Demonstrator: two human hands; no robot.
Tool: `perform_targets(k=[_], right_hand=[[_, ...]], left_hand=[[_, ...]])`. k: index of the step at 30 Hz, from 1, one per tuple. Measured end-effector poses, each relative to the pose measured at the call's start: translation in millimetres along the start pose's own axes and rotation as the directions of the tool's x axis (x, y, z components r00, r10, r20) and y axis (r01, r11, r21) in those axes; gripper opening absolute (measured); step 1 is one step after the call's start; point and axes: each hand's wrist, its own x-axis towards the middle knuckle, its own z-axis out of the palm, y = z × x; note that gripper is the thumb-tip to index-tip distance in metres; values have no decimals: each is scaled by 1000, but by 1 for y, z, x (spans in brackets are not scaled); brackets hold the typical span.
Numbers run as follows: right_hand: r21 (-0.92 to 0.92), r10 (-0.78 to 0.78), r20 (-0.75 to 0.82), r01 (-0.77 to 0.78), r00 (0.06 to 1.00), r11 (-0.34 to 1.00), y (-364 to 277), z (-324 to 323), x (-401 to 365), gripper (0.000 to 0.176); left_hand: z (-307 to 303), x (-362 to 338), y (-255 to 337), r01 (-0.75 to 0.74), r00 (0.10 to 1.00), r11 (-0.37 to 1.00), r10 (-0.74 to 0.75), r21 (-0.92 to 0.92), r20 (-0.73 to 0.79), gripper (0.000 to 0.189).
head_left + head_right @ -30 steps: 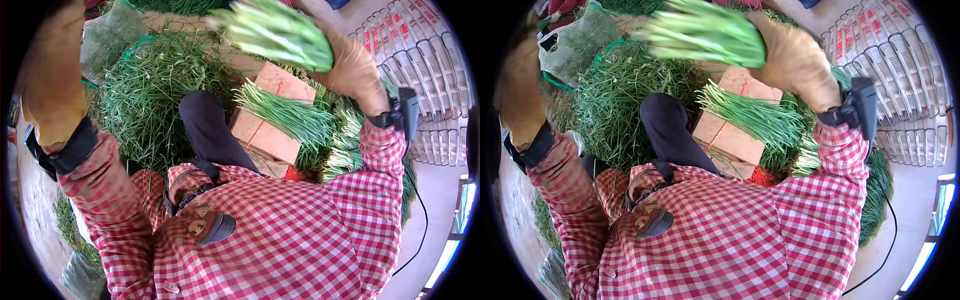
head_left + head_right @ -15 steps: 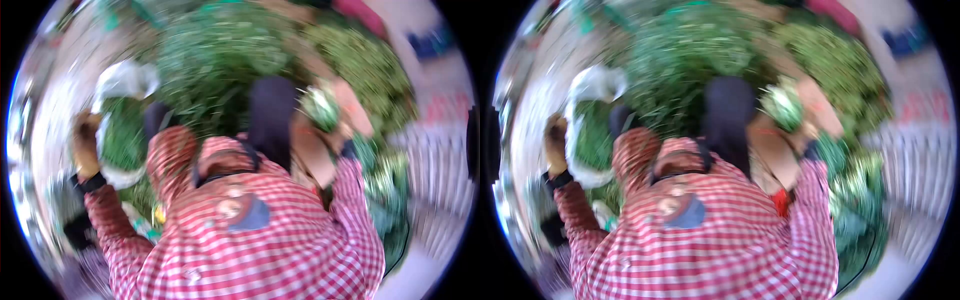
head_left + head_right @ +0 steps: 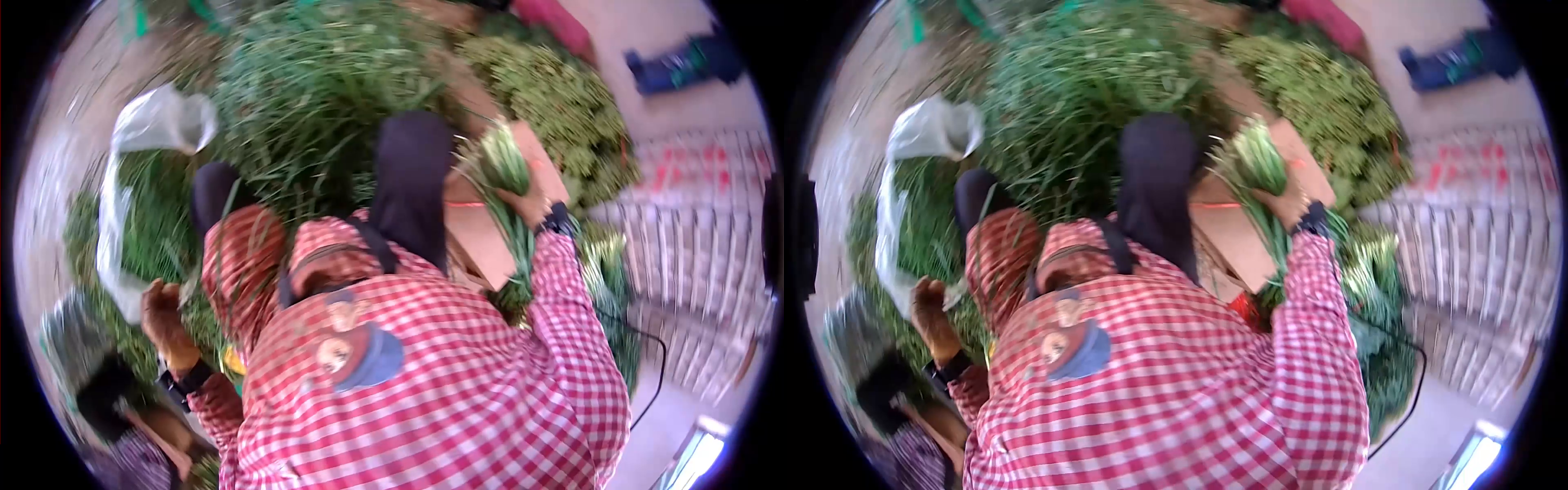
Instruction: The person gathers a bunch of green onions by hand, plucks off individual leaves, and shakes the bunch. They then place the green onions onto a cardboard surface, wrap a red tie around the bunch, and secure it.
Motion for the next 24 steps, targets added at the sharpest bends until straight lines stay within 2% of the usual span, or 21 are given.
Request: perform_targets(k=[1, 2, 4, 6, 8, 9, 10, 11, 12, 14, 15, 16, 18, 19, 22, 23, 24], right_hand=[[-35, -69, -34, 68, 997, 997, 28, 3, 10, 84], [-167, 0, -50, -9, 999, 986, 39, 2, 14, 87], [-118, 36, -62, -43, 997, 992, 61, 4, 20, 91], [27, 98, -86, -96, 992, 995, 63, 3, 18, 89], [113, 162, -90, -152, 983, 982, 68, -1, 20, 86], [126, 191, -93, -179, 977, 976, 73, 0, 22, 83], [142, 220, -94, -206, 971, 968, 77, 2, 24, 81], [176, 190, -144, -164, 971, 971, 71, 1, 21, 72], [226, 190, -143, -154, 971, 962, 68, 0, 18, 70], [307, 189, -129, -143, 973, 941, 55, -19, 20, 67], [276, 154, -181, -100, 971, 956, 56, -20, 20, 64], [259, 157, -168, -110, 973, 960, 58, -21, 22, 65], [221, 165, -140, -132, 976, 966, 65, -22, 27, 68], [235, 142, -166, -100, 976, 967, 71, -19, 29, 68], [188, 93, -195, -56, 976, 981, 75, -16, 32, 68], [150, 80, -207, -49, 975, 987, 69, -21, 30, 69], [152, 78, -199, -48, 977, 987, 70, -21, 32, 70]], left_hand=[[42, -8, 17, -122, 992, 990, 123, 63, 2, 17], [88, -25, 34, -251, 967, 960, 253, 123, 1, 18], [162, -50, 66, -444, 891, 865, 398, 232, 219, 18], [234, -78, 78, -674, 685, 705, 485, 219, 543, 16], [303, -111, 73, -608, 539, 773, 234, 181, 809, 16], [336, -129, 58, -494, 518, 826, 28, 272, 855, 20], [367, -145, 42, -478, 396, 804, -162, 354, 904, 15], [397, -154, 14, -534, 256, 739, -323, 412, 911, 20], [416, -155, -22, -588, 60, 739, -364, 328, 929, 23], [455, -165, -100, -891, -68, 452, -235, 47, 970, 23], [467, -167, -136, -954, -134, 296, -253, -55, 958, 21], [477, -169, -162, -980, -152, 175, -351, -95, 924, 19], [491, -175, -203, -986, -163, 60, -491, -154, 856, 17], [495, -176, -220, -984, -174, 53, -509, -171, 843, 16], [498, -174, -254, -964, -264, 145, -442, -223, 857, 11], [505, -174, -257, -952, -279, 233, -409, -196, 869, 10], [507, -171, -256, -936, -342, 212, -361, -280, 868, 10]])
